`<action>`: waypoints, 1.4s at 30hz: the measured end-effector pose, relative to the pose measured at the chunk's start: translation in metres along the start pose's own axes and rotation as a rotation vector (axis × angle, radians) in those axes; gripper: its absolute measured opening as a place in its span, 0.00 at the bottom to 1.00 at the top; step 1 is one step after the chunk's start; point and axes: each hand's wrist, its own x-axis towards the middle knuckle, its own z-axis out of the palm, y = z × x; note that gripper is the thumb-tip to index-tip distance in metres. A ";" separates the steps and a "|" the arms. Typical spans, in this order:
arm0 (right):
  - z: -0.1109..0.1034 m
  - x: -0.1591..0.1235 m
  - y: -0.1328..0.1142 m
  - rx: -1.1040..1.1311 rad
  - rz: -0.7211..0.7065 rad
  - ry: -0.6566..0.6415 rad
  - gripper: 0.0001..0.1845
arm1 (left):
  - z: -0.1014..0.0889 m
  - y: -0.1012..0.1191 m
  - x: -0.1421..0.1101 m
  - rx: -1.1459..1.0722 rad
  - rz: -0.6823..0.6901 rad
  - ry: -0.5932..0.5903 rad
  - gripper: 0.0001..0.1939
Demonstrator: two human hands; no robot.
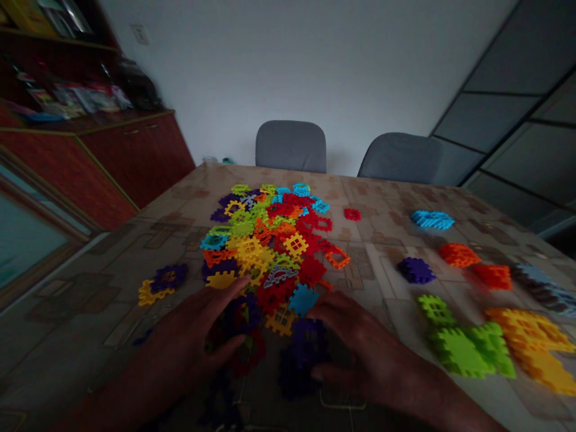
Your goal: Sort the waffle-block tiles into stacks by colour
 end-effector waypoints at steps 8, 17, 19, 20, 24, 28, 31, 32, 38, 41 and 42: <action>0.022 0.001 -0.006 -0.071 0.009 -0.113 0.42 | -0.003 0.004 0.000 0.001 0.020 0.005 0.36; 0.006 0.001 0.000 -0.149 0.050 0.067 0.37 | -0.004 0.014 0.004 -0.061 0.001 -0.034 0.40; -0.010 -0.001 0.003 -0.143 0.052 0.246 0.23 | -0.008 0.032 0.011 -0.089 0.034 -0.049 0.42; -0.019 -0.003 0.004 -0.136 0.049 0.338 0.16 | -0.010 0.045 0.016 -0.104 0.065 -0.064 0.43; -0.050 -0.011 0.005 -0.187 0.049 0.602 0.06 | -0.005 0.104 0.043 -0.193 0.288 -0.192 0.44; -0.067 -0.025 0.002 -0.244 0.119 0.784 0.07 | 0.020 0.143 0.061 -0.186 0.405 -0.301 0.43; -0.074 -0.029 0.001 -0.266 0.147 0.848 0.08 | 0.033 0.150 0.064 -0.126 0.371 -0.332 0.43; -0.075 -0.029 0.001 -0.267 0.144 0.852 0.08 | 0.034 0.148 0.063 -0.123 0.368 -0.335 0.44; -0.062 -0.028 0.007 -0.310 0.158 0.420 0.11 | 0.002 0.106 0.056 -0.216 0.323 -0.227 0.40; -0.042 -0.031 0.003 -0.333 0.204 0.078 0.24 | -0.014 0.061 0.050 -0.224 0.148 -0.036 0.25; -0.035 -0.031 0.000 -0.330 0.221 -0.015 0.28 | -0.017 0.044 0.046 -0.232 0.097 0.007 0.22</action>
